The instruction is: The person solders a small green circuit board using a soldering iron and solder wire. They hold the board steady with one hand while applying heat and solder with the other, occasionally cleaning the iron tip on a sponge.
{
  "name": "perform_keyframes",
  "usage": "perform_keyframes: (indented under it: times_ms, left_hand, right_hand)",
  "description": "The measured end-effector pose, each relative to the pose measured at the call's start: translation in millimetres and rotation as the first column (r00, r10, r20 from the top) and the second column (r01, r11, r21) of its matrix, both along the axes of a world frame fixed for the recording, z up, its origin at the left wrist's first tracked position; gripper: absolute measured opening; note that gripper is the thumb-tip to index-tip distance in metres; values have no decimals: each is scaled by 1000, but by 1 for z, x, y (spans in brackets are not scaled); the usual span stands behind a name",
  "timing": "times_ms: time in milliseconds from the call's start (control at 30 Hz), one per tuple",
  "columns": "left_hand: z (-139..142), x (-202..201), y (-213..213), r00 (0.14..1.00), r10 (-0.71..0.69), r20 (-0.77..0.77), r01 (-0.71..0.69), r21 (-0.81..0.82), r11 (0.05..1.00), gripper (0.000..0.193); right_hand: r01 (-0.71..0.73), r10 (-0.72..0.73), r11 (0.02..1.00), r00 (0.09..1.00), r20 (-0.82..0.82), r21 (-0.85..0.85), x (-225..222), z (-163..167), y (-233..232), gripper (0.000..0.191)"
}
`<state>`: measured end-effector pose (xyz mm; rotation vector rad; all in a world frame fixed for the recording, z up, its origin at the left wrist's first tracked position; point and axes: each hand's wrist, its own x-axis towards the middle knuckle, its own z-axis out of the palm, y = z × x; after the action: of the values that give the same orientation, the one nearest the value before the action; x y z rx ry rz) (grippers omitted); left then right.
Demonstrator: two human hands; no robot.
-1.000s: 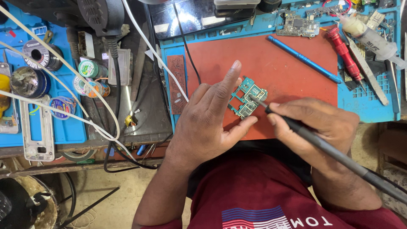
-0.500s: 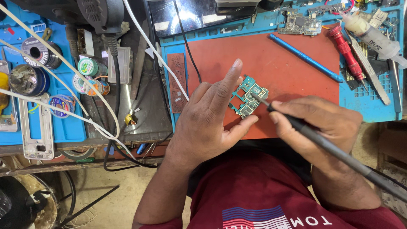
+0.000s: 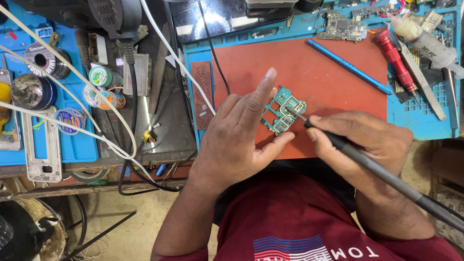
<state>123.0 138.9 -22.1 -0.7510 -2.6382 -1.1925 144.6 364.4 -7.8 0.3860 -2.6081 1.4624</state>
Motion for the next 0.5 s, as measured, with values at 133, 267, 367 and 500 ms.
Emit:
perform_keyframes:
  times_ms: [133,267,367,500]
  left_hand:
    - [0,-1,0,1000,4,2,-4,-5,1000,100]
    - [1,2,1,1000,5,9,-5,-6,1000,100]
    - [1,2,1,1000,3,5,-3,-5,1000,100]
    - [0,2,2,1000,3,2,-3,2,1000,100]
  right_hand:
    - [6,-6,1000,1000,11,4,0,0,-1,23]
    - [7,-7,1000,997,71,-1,2,2,1,25]
    - [-26,26,1000,1000,-15,8,2,1,1,24]
    - [-4,3,1000,1000,24,12,1,1,2,24]
